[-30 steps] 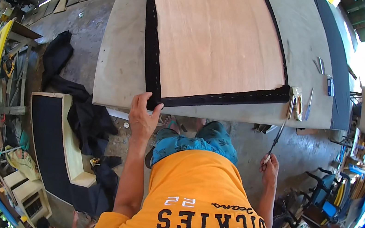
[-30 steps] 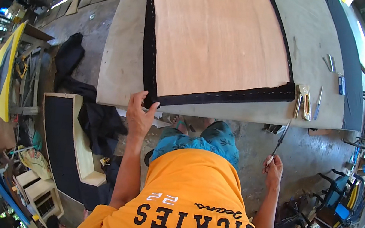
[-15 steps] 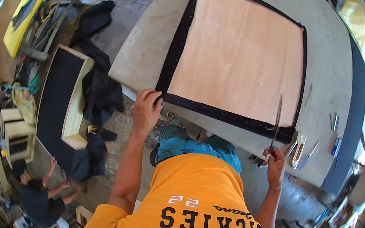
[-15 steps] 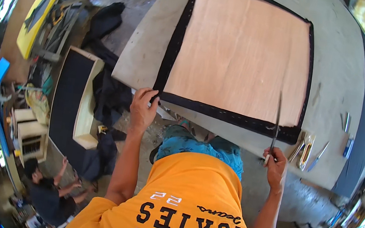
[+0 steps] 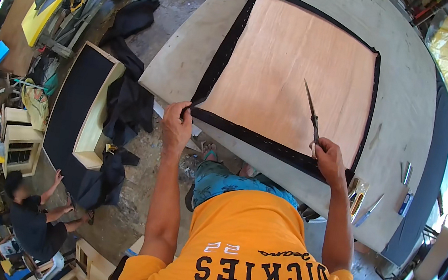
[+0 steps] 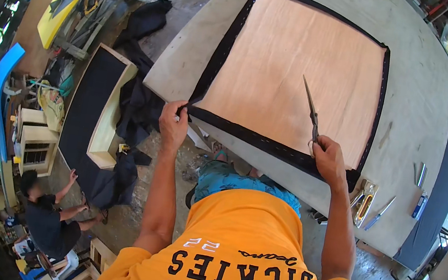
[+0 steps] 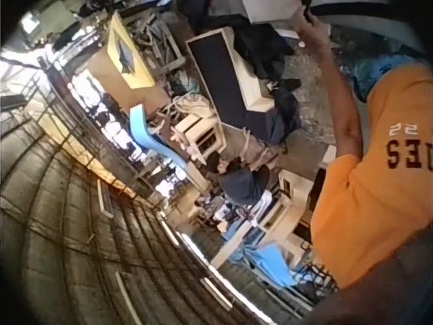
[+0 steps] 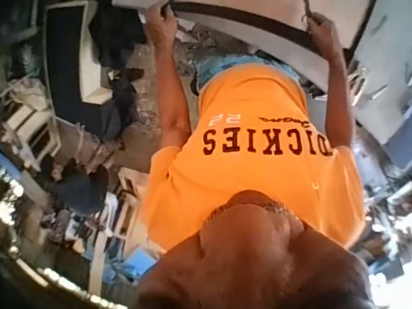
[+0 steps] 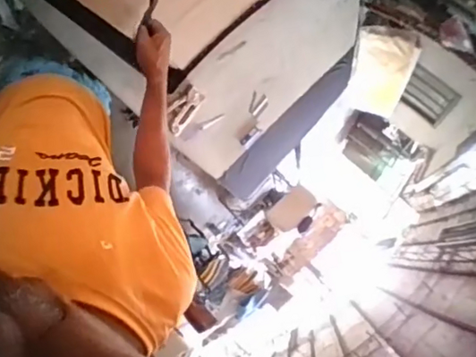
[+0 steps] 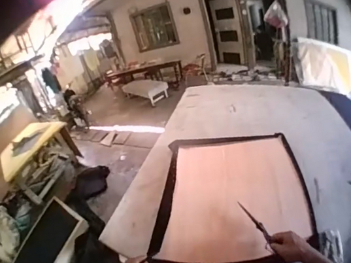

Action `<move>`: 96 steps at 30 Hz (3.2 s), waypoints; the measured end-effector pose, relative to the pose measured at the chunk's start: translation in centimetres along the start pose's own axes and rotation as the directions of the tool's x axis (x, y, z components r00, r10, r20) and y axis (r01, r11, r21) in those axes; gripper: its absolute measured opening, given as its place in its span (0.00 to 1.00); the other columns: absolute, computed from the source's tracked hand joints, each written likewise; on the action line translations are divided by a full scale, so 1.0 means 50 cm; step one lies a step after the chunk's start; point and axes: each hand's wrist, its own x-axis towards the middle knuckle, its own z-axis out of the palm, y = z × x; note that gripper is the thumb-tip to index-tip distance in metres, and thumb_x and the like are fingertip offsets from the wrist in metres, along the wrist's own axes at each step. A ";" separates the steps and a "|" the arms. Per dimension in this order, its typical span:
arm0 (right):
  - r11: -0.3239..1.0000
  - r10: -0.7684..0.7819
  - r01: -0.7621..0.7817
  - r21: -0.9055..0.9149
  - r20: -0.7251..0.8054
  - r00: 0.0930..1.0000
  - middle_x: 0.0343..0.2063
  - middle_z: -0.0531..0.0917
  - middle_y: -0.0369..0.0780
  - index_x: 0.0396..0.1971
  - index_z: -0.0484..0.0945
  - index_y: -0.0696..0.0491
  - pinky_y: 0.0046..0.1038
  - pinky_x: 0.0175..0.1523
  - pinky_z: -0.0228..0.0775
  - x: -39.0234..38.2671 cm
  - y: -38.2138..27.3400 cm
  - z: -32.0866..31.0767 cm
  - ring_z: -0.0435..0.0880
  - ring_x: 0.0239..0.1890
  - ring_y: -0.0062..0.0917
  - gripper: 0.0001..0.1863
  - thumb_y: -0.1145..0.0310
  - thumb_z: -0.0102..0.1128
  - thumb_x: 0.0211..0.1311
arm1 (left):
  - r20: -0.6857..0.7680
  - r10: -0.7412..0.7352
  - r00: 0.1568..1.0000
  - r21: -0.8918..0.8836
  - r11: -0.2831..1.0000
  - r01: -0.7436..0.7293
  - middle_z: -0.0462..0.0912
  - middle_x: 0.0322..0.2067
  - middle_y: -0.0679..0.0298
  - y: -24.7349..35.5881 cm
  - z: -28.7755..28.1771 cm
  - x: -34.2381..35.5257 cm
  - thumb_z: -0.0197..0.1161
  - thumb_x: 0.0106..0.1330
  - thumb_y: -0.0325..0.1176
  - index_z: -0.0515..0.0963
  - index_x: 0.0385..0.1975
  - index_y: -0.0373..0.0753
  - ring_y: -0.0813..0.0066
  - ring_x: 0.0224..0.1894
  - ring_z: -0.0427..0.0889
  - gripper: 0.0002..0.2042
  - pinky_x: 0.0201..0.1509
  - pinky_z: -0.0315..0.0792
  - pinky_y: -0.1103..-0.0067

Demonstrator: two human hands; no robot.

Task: The recorder is reupholstering a furniture seat by stretching fabric over a frame, stapling it, and trimming the excess with scissors.

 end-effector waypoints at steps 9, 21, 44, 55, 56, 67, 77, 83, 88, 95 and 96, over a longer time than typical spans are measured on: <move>0.982 -0.095 0.084 -0.171 -0.056 0.994 0.23 0.80 0.40 0.32 0.81 0.61 0.27 0.34 0.70 0.084 -0.010 0.030 0.74 0.24 0.27 0.09 0.71 0.56 0.65 | -0.034 0.042 0.999 -0.040 0.998 -0.043 0.85 0.38 0.56 -0.049 0.010 0.025 0.54 0.62 0.17 0.79 0.44 0.35 0.54 0.39 0.82 0.13 0.48 0.75 0.67; 0.850 -0.256 0.121 -0.512 -0.201 0.946 0.28 0.84 0.46 0.36 0.81 0.62 0.36 0.39 0.73 0.092 -0.021 0.057 0.78 0.28 0.39 0.11 0.70 0.56 0.63 | 0.114 0.011 0.993 -0.182 0.983 0.010 0.83 0.40 0.58 -0.045 -0.009 0.033 0.53 0.59 0.14 0.79 0.42 0.35 0.56 0.38 0.81 0.14 0.46 0.74 0.69; 0.916 -0.254 0.148 -0.372 -0.253 0.933 0.26 0.83 0.45 0.35 0.81 0.62 0.34 0.37 0.71 0.103 -0.003 0.069 0.77 0.26 0.35 0.10 0.70 0.57 0.62 | 0.150 0.056 0.987 -0.203 0.979 -0.025 0.81 0.40 0.59 -0.053 -0.041 0.028 0.54 0.56 0.11 0.83 0.34 0.36 0.63 0.36 0.80 0.14 0.42 0.75 0.73; 0.916 -0.210 0.103 -0.388 -0.243 0.947 0.27 0.84 0.45 0.36 0.82 0.63 0.34 0.38 0.72 0.100 -0.016 0.069 0.77 0.27 0.35 0.11 0.71 0.57 0.62 | 0.176 0.034 0.984 -0.163 0.987 -0.005 0.82 0.39 0.59 -0.068 -0.040 0.028 0.57 0.58 0.14 0.82 0.40 0.35 0.63 0.37 0.81 0.13 0.44 0.75 0.74; 0.918 -0.197 0.093 -0.386 -0.240 0.951 0.27 0.84 0.45 0.36 0.82 0.63 0.33 0.39 0.72 0.100 -0.019 0.069 0.77 0.28 0.35 0.11 0.71 0.57 0.62 | 0.168 0.033 0.985 -0.157 0.988 -0.007 0.82 0.39 0.59 -0.070 -0.037 0.027 0.58 0.58 0.15 0.82 0.40 0.35 0.62 0.36 0.81 0.13 0.44 0.75 0.73; 0.928 -0.157 0.069 -0.365 -0.215 0.964 0.28 0.84 0.44 0.37 0.82 0.63 0.32 0.39 0.72 0.104 -0.027 0.069 0.77 0.28 0.34 0.11 0.71 0.57 0.62 | 0.014 -0.021 1.000 -0.076 0.997 0.022 0.81 0.37 0.58 -0.015 -0.009 0.036 0.68 0.58 0.24 0.82 0.44 0.36 0.60 0.34 0.79 0.13 0.43 0.75 0.70; 0.891 -0.272 0.181 -0.416 -0.170 0.947 0.24 0.83 0.46 0.33 0.83 0.58 0.41 0.33 0.69 0.138 0.017 0.063 0.74 0.23 0.39 0.13 0.70 0.53 0.49 | 0.200 0.072 0.977 -0.045 0.997 -0.064 0.84 0.31 0.60 -0.054 0.014 0.026 0.70 0.60 0.23 0.86 0.40 0.35 0.65 0.30 0.80 0.09 0.38 0.76 0.73; 0.909 -0.234 0.115 -0.400 -0.263 0.936 0.34 0.86 0.50 0.32 0.82 0.58 0.44 0.44 0.74 0.161 0.008 0.085 0.81 0.37 0.52 0.15 0.61 0.55 0.56 | 0.224 0.240 0.945 0.006 0.969 -0.247 0.82 0.42 0.56 -0.054 0.016 0.027 0.69 0.60 0.21 0.84 0.39 0.33 0.57 0.42 0.80 0.08 0.51 0.75 0.70; 0.978 -0.202 0.145 -0.150 -0.502 0.841 0.33 0.85 0.47 0.34 0.81 0.58 0.40 0.42 0.74 0.154 0.000 0.117 0.82 0.34 0.46 0.12 0.66 0.56 0.59 | 0.310 0.220 0.925 -0.037 0.975 -0.220 0.83 0.44 0.55 -0.039 0.024 0.028 0.67 0.63 0.21 0.83 0.39 0.31 0.57 0.44 0.81 0.07 0.53 0.76 0.70; 0.909 -0.317 0.416 0.012 -0.628 0.711 0.31 0.84 0.41 0.35 0.82 0.58 0.28 0.36 0.71 -0.019 0.084 0.047 0.78 0.29 0.32 0.07 0.79 0.58 0.57 | 0.371 0.220 0.902 0.004 0.971 -0.238 0.84 0.44 0.55 -0.019 0.009 0.030 0.65 0.66 0.23 0.82 0.40 0.30 0.58 0.44 0.81 0.06 0.51 0.77 0.70; 0.902 -0.315 0.431 0.014 -0.659 0.682 0.31 0.84 0.39 0.35 0.83 0.58 0.27 0.36 0.71 -0.042 0.111 0.041 0.78 0.28 0.31 0.06 0.80 0.60 0.58 | 0.368 0.208 0.906 0.009 0.974 -0.227 0.84 0.44 0.55 -0.022 0.008 0.031 0.65 0.67 0.23 0.82 0.40 0.30 0.58 0.44 0.82 0.06 0.51 0.77 0.70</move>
